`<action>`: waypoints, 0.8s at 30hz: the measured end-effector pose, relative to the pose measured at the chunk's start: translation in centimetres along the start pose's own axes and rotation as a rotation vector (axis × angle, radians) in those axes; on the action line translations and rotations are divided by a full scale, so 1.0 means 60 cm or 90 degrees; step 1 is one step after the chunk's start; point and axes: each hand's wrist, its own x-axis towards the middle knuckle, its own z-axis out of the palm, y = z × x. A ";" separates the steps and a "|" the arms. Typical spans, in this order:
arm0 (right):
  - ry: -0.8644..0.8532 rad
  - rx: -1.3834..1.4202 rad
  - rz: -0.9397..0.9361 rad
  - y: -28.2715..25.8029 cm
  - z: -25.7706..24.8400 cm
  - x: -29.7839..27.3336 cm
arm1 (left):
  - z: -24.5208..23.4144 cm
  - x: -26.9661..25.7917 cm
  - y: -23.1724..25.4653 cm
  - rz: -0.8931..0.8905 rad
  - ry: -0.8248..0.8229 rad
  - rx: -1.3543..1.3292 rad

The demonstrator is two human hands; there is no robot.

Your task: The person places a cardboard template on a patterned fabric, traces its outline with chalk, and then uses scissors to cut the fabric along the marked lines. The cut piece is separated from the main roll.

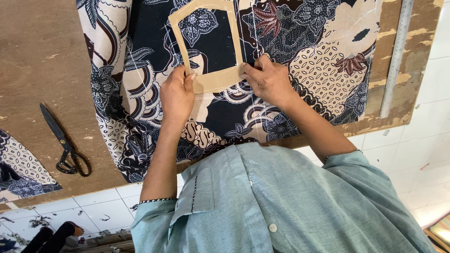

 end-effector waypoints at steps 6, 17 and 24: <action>-0.001 0.001 0.004 0.001 0.003 -0.001 | 0.006 -0.002 0.000 -0.009 0.006 -0.005; -0.016 -0.010 0.026 0.001 0.004 0.001 | 0.019 -0.007 0.000 -0.011 0.056 -0.011; -0.043 -0.013 0.033 -0.001 0.001 0.005 | 0.021 -0.009 -0.001 -0.016 0.062 -0.013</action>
